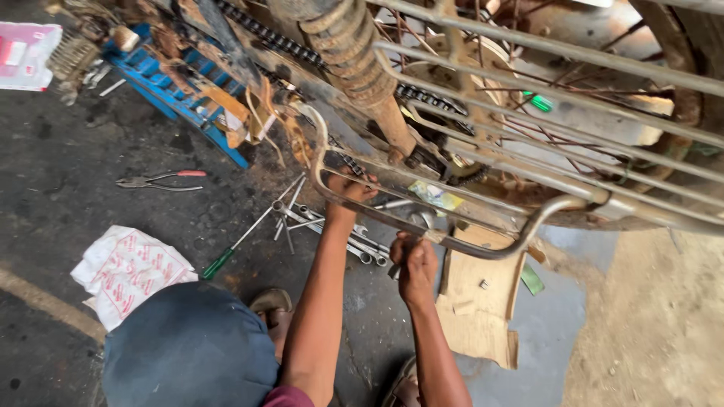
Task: The person sits on the ground and uses a wrench to adjust the motorcycle chain tension. They repeatedly tighten bolts and check the chain alignment with both hands.
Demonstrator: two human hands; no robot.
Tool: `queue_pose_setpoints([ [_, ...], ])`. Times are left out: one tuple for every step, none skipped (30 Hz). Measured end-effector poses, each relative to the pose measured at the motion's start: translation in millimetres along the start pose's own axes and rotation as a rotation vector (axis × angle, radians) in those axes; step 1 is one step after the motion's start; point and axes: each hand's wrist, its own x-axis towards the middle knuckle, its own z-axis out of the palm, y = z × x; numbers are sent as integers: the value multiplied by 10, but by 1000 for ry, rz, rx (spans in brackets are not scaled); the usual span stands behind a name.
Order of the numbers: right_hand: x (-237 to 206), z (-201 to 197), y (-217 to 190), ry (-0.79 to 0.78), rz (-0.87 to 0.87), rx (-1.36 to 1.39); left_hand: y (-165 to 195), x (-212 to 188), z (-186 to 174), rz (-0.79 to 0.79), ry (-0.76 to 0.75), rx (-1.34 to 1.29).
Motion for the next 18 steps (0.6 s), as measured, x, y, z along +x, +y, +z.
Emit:
queue_pose_setpoints([
  [14,-37,37,20,34,-70,8,5,-9,-19,-3,2],
  [9,-108,75,46,81,-145,5,4,-25,2,-12,-8],
  [-9,-197,120,75,135,-223,-8,4,-45,14,-21,-17],
  [-17,-304,166,43,188,-387,-16,17,-69,34,-35,-25],
  [-12,-420,211,6,232,-552,-25,34,-88,11,-7,-19],
  [-14,-519,259,-36,277,-719,-40,50,-107,-12,25,-19],
  [-27,-604,300,-71,299,-903,-66,49,-133,-40,61,-23],
  [-42,-677,327,-107,323,-1090,-90,43,-158,-8,2,-3],
  [-68,-730,347,-144,338,-1278,-107,45,-173,29,-61,16],
  [-92,-761,363,-158,423,-1368,-111,52,-180,74,-122,31],
  [-128,-776,372,-178,505,-1458,-121,48,-170,73,-127,11],
  [-158,-777,386,-201,584,-1545,-124,43,-149,77,-127,-9],
  [-192,-768,399,-175,572,-1614,-115,33,-128,82,-122,-28],
  [-232,-747,418,-151,554,-1681,-101,19,-104,136,-145,-120],
  [-243,-712,461,-128,533,-1745,-84,1,-82,194,-165,-207],
  [-252,-654,521,-133,347,-1751,-64,-25,-59,249,-186,-291],
  [-255,-581,593,-139,163,-1746,-47,-51,-38,250,-131,-176],
  [-254,-496,663,-145,-18,-1728,-34,-78,-26,247,-73,-60],
])
